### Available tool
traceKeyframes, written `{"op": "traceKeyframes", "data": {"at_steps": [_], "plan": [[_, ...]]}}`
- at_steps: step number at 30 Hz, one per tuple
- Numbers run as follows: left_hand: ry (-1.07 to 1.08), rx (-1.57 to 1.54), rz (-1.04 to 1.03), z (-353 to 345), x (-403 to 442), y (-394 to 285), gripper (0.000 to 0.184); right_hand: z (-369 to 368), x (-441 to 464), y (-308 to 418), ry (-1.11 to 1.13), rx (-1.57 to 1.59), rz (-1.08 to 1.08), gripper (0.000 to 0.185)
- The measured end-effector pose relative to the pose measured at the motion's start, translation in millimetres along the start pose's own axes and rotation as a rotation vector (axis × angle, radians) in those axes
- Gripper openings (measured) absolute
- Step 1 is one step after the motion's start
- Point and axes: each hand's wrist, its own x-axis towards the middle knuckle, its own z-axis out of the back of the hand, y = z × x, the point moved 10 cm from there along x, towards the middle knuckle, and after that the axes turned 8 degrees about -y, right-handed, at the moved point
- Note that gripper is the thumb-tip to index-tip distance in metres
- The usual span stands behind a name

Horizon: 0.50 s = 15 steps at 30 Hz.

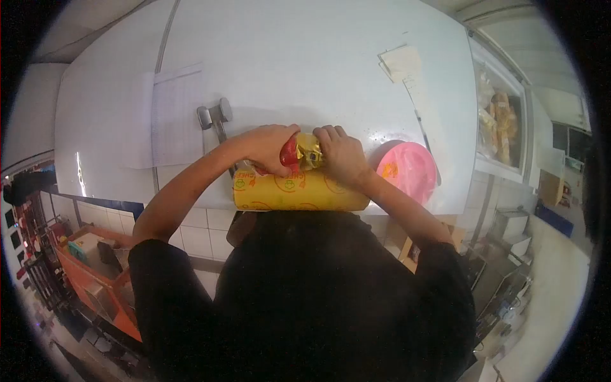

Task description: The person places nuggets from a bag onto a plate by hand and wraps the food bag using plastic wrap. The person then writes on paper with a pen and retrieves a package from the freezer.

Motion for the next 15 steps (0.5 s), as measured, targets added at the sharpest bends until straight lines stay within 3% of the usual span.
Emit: {"op": "traceKeyframes", "data": {"at_steps": [4, 6, 9, 13, 15], "plan": [[0.032, 0.134, -0.024, -23, 13, 9, 0.093, 0, 11, -15, 0.126, 0.042, 0.064, 0.07], [-0.026, 0.195, -0.062, -21, 11, 6, 0.09, -2, 7, -19, 0.56, 0.489, -0.154, 0.08], [-0.13, 0.291, -0.122, -15, 6, -14, 0.087, -20, 22, -35, 0.569, 0.496, -0.215, 0.09], [-0.272, 0.465, -0.195, -13, -5, -30, 0.085, -37, 18, -16, 0.7, 0.492, -0.134, 0.09], [-0.203, 0.44, -0.159, -3, -8, -34, 0.088, -31, 17, -14, 0.694, 0.477, -0.163, 0.086]]}}
